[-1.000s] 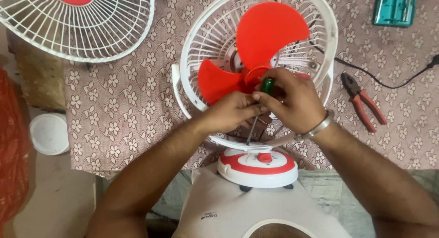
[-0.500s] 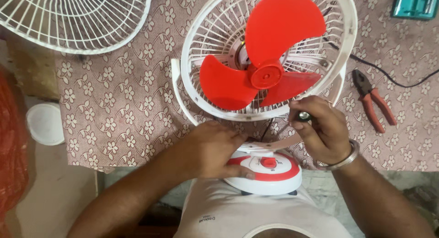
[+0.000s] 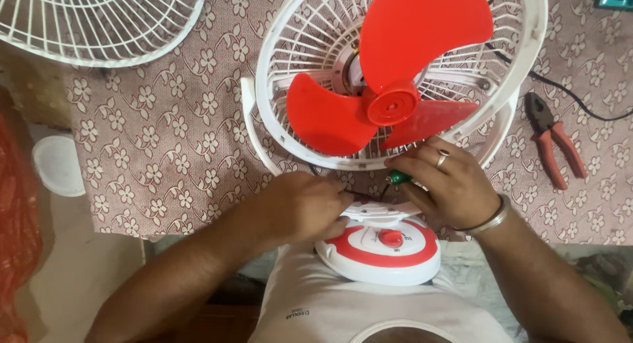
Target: The person assembles a small table fan by attaching the front grille to the base and securing the red fan blades with a screwdriver. They tighten screws on the base and the blade hub to complete the assembly.
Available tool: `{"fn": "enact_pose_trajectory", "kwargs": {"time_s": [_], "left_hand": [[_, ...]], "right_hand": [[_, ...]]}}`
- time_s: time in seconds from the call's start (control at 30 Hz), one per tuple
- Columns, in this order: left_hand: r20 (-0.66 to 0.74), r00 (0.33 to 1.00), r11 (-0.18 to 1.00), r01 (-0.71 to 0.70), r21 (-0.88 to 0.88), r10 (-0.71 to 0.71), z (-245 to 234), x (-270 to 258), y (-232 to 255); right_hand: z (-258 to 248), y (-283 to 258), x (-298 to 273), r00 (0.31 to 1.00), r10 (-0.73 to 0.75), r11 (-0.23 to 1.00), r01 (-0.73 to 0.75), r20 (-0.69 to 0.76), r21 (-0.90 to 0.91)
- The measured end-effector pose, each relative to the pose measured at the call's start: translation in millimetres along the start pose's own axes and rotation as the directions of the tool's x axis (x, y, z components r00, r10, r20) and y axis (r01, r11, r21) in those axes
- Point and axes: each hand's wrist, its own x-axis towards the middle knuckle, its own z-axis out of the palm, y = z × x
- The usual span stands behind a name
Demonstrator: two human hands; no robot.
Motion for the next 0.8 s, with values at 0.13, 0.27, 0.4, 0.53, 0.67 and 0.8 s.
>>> {"fn": "enact_pose_trajectory", "kwargs": {"time_s": [0.13,0.27,0.4,0.53,0.67,0.8], "left_hand": [[0.115,0.993,0.999,0.035,0.02,-0.037,4,-1,-1],[0.204,0.975,0.996,0.084,0.019,-0.086,1,1,2],[0.2,0.974,0.994,0.111,0.008,-0.11,-4,7,7],[0.176,0.979,0.994,0.101,0.027,-0.105,-15,17,11],[0.586,0.76,0.931,0.364,-0.024,-0.282,-24,25,18],[0.49,0.838,0.961,0.275,0.004,-0.242,-21,25,25]], "right_hand": [[3,-3,0,1.0,0.006,1.0,-0.006,-0.009,-0.027],[6,-9,-1,0.999,0.027,0.999,-0.026,-0.022,0.039],[4,-15,-10,0.985,0.095,0.981,-0.068,-0.146,0.181],[2,-12,-15,0.934,0.243,0.883,-0.101,-0.261,0.459],[2,-15,-26,0.847,0.515,0.614,-0.257,-0.133,0.746],[10,-16,-31,0.738,0.674,0.441,-0.352,-0.045,0.825]]}}
